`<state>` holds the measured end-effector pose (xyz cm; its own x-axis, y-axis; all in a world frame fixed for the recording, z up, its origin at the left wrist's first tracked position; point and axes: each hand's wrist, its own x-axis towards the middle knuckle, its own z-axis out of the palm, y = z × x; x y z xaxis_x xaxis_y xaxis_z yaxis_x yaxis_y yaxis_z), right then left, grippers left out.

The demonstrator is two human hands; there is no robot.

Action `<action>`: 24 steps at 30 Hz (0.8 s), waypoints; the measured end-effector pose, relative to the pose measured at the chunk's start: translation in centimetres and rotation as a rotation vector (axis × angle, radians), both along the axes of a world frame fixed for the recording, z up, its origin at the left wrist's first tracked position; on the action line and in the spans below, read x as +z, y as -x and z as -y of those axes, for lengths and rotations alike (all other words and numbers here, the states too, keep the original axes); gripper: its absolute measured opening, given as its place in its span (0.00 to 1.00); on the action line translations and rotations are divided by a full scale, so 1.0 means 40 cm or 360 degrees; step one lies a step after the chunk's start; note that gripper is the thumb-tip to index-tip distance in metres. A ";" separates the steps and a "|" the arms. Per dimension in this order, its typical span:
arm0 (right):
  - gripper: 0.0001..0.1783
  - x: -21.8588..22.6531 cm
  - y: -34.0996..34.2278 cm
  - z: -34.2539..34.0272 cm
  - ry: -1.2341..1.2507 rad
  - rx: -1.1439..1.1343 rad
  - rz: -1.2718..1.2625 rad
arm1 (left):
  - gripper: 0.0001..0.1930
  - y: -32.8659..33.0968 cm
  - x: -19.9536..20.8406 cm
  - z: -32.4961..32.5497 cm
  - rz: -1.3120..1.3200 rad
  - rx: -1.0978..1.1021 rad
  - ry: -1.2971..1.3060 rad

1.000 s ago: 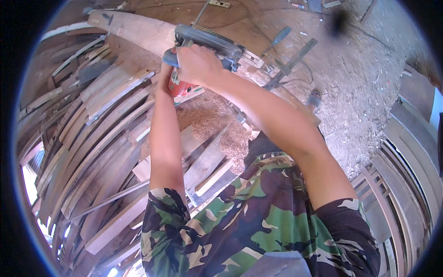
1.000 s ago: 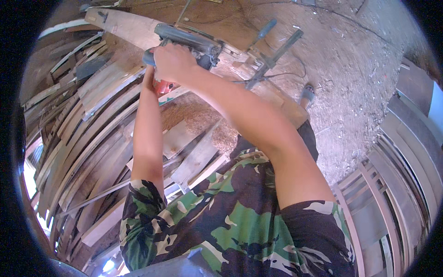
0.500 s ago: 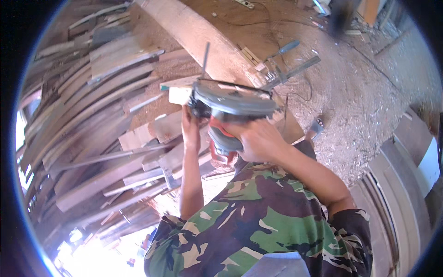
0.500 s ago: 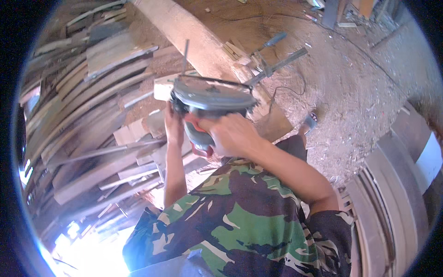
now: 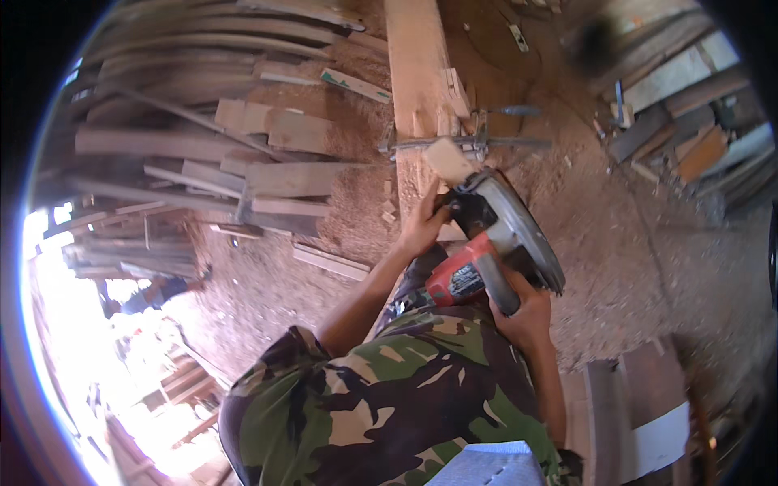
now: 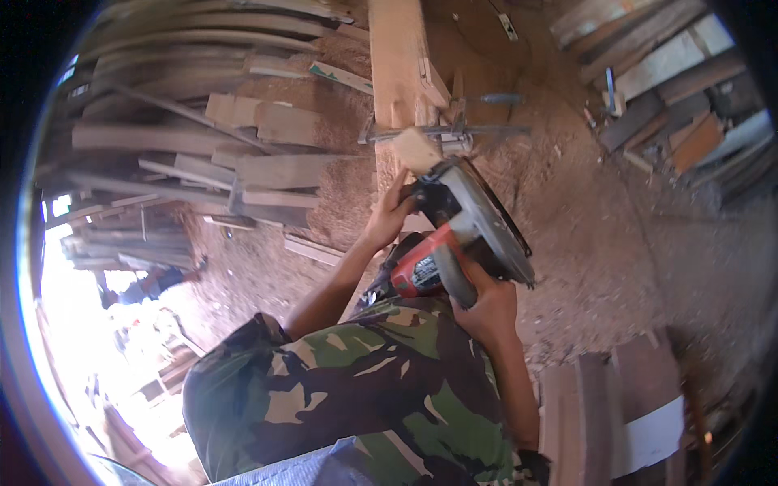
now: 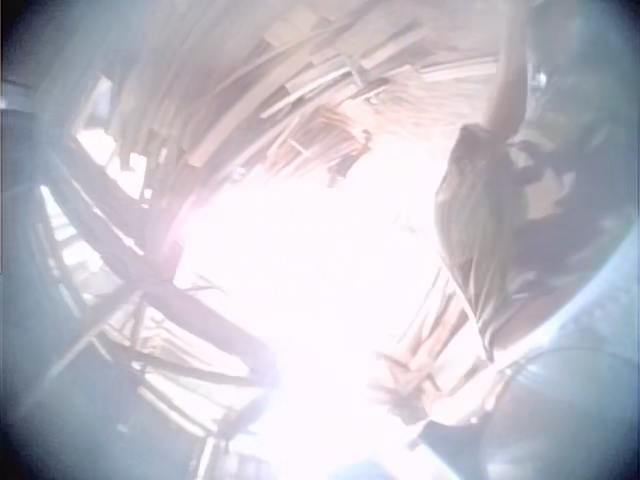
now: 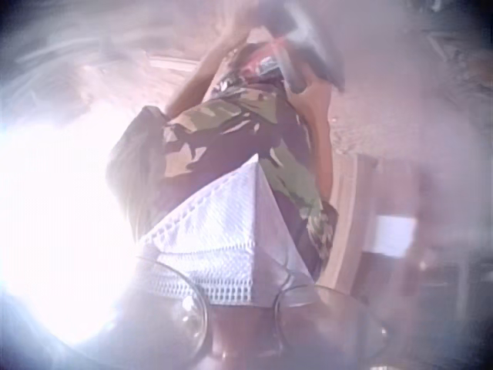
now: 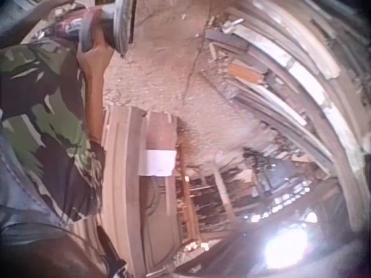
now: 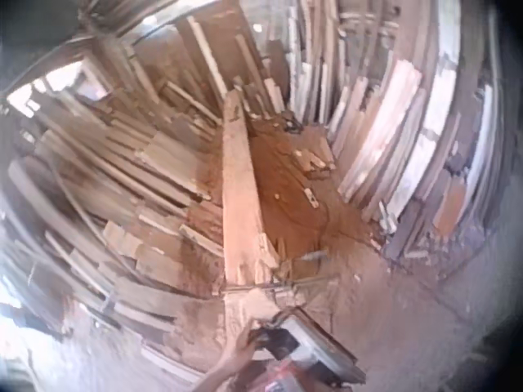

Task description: The person saws a piece of wood using a circular saw, then adjusts and tightens a clamp on a large wooden beam, and later makes another cut with the circular saw.

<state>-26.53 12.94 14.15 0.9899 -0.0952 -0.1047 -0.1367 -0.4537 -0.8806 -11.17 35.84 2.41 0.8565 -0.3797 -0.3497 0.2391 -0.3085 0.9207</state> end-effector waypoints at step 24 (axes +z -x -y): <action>0.11 0.127 -0.306 0.725 0.0334 -0.0477 -0.0011 | 0.21 -0.553 -0.213 0.320 0.0881 0.1443 -0.1093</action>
